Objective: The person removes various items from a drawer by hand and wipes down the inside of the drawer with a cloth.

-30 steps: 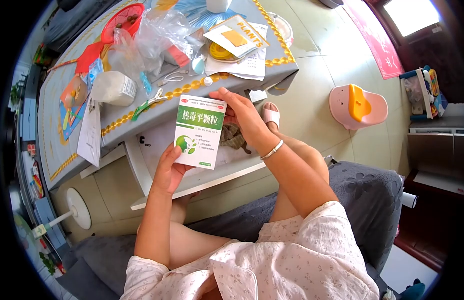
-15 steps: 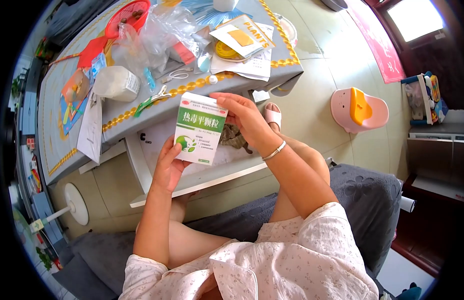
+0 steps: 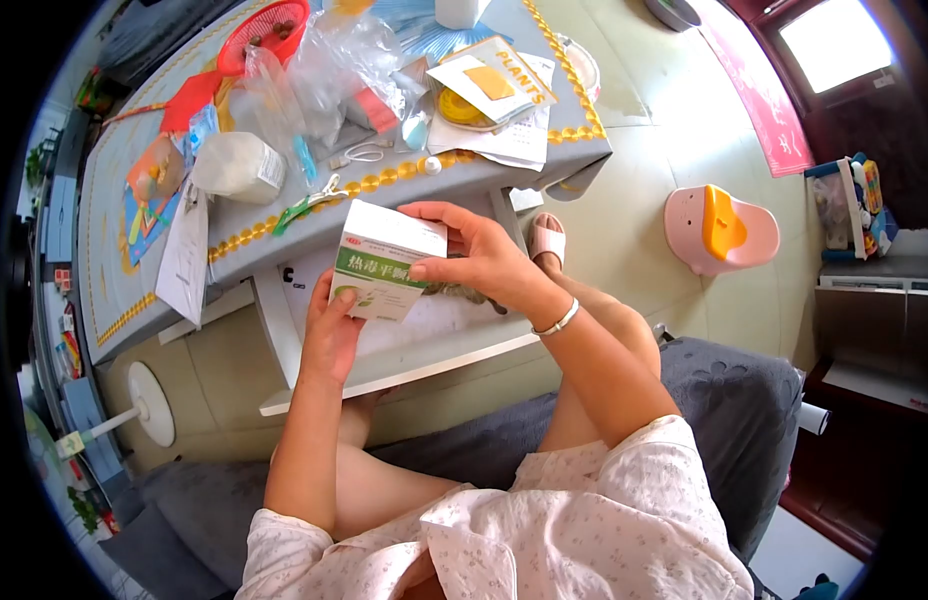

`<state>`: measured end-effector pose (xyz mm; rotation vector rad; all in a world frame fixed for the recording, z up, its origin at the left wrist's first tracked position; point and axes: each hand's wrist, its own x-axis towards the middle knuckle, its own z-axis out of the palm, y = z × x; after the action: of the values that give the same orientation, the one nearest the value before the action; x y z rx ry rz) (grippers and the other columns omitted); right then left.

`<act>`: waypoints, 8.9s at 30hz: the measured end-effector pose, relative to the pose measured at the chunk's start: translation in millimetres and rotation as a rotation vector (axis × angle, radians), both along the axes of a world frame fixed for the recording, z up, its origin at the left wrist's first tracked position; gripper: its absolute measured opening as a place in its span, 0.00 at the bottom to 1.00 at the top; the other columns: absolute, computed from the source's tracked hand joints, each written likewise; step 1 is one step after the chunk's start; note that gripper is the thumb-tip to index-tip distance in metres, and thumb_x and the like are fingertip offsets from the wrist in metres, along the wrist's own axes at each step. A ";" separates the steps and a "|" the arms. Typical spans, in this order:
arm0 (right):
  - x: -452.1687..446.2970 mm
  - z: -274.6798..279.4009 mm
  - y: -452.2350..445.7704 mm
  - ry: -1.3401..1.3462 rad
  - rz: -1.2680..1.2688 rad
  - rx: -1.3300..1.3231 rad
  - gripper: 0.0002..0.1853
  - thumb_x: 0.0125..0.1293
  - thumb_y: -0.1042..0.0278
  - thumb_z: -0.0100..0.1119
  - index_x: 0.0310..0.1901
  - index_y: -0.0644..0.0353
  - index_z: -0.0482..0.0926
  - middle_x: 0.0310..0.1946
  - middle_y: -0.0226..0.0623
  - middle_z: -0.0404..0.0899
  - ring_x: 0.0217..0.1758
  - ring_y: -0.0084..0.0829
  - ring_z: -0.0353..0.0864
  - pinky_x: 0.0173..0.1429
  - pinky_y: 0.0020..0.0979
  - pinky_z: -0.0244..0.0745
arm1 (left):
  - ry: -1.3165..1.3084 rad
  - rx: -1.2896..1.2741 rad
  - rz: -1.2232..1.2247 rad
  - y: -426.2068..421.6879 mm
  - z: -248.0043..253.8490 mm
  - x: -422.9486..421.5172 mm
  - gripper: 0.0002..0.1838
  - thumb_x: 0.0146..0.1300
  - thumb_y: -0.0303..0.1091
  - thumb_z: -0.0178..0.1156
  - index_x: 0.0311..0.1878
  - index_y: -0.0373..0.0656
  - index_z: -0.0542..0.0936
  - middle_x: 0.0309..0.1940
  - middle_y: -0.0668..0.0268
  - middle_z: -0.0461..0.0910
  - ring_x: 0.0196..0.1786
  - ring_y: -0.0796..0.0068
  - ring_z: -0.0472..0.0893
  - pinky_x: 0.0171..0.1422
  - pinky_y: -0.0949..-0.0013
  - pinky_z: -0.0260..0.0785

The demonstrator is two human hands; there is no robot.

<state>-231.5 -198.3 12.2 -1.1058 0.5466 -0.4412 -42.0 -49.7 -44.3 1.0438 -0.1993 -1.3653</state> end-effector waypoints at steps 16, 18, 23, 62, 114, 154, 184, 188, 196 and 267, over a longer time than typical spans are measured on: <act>-6.6 17.7 -35.8 0.015 -0.696 -0.101 0.24 0.68 0.61 0.61 0.61 0.65 0.72 0.45 0.33 0.80 0.45 0.21 0.77 0.49 0.24 0.73 | -0.207 -0.014 -0.240 5.0 4.5 -0.1 0.23 0.70 0.48 0.53 0.58 0.41 0.74 0.48 0.63 0.79 0.51 0.70 0.78 0.56 0.65 0.70; -4.8 19.5 -63.4 0.011 -0.683 -0.138 0.24 0.68 0.60 0.61 0.60 0.65 0.72 0.43 0.33 0.80 0.43 0.20 0.77 0.44 0.23 0.73 | -0.277 0.031 -0.309 9.4 3.0 -7.8 0.21 0.68 0.46 0.56 0.56 0.41 0.75 0.47 0.64 0.80 0.49 0.72 0.79 0.54 0.67 0.71; 11.3 25.8 -121.3 0.432 -0.704 -0.506 0.23 0.66 0.50 0.61 0.56 0.58 0.78 0.39 0.27 0.80 0.41 0.19 0.75 0.44 0.23 0.68 | -0.693 -0.018 -0.558 16.3 8.5 -20.2 0.17 0.63 0.42 0.64 0.49 0.41 0.80 0.40 0.66 0.81 0.44 0.76 0.81 0.48 0.68 0.73; 334.4 -238.7 47.5 0.749 0.509 -1.414 0.17 0.66 0.72 0.46 0.55 0.61 0.73 0.58 0.48 0.73 0.60 0.49 0.72 0.63 0.42 0.70 | -1.401 -0.289 -1.039 64.9 29.2 -66.8 0.21 0.49 0.37 0.67 0.49 0.44 0.82 0.44 0.61 0.82 0.48 0.61 0.80 0.50 0.48 0.71; 268.0 -220.4 103.1 0.742 0.683 -1.218 0.14 0.64 0.61 0.62 0.42 0.62 0.76 0.36 0.42 0.83 0.38 0.41 0.83 0.45 0.37 0.76 | -1.236 -0.204 -1.127 63.8 21.6 -56.4 0.26 0.47 0.41 0.67 0.52 0.42 0.82 0.50 0.57 0.80 0.52 0.57 0.80 0.55 0.48 0.71; 251.4 -226.2 74.0 0.598 0.694 -0.434 0.07 0.63 0.66 0.57 0.35 0.62 0.76 0.27 0.38 0.79 0.30 0.32 0.78 0.37 0.31 0.74 | -1.252 -0.155 -1.013 63.9 18.7 -63.4 0.19 0.48 0.36 0.66 0.45 0.43 0.84 0.45 0.59 0.81 0.50 0.59 0.81 0.51 0.51 0.73; 258.7 -229.3 47.4 0.381 0.470 0.281 0.08 0.63 0.66 0.55 0.37 0.62 0.76 0.29 0.36 0.79 0.25 0.28 0.74 0.26 0.26 0.66 | -1.235 -0.191 -0.976 65.5 18.6 -60.8 0.17 0.50 0.37 0.64 0.43 0.41 0.84 0.42 0.59 0.82 0.46 0.58 0.82 0.47 0.52 0.74; 256.7 -212.7 59.9 0.335 0.328 0.482 0.07 0.63 0.67 0.56 0.39 0.61 0.76 0.30 0.36 0.77 0.23 0.26 0.71 0.22 0.23 0.60 | -1.268 -0.177 -0.961 67.5 21.2 -60.6 0.16 0.50 0.36 0.64 0.43 0.41 0.84 0.42 0.59 0.82 0.47 0.58 0.82 0.48 0.52 0.74; 320.3 -257.3 64.0 0.624 0.389 -0.576 0.15 0.57 0.57 0.66 0.35 0.62 0.82 0.26 0.38 0.80 0.27 0.32 0.77 0.32 0.31 0.70 | -1.298 -0.223 -1.197 59.2 23.3 -57.2 0.26 0.56 0.41 0.62 0.60 0.49 0.78 0.55 0.62 0.79 0.56 0.59 0.78 0.52 0.46 0.70; -84.6 18.5 67.2 -0.916 -0.148 1.157 0.25 0.76 0.59 0.36 0.70 0.56 0.63 0.71 0.42 0.61 0.75 0.38 0.58 0.75 0.38 0.59 | -0.198 0.080 0.083 17.2 111.0 -163.1 0.10 0.67 0.36 0.62 0.32 0.41 0.79 0.25 0.69 0.78 0.22 0.80 0.74 0.26 0.75 0.67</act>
<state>-316.1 -131.2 30.7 0.2876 -0.0007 -0.5809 -205.1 -32.5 66.7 1.2420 -0.2469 -1.2031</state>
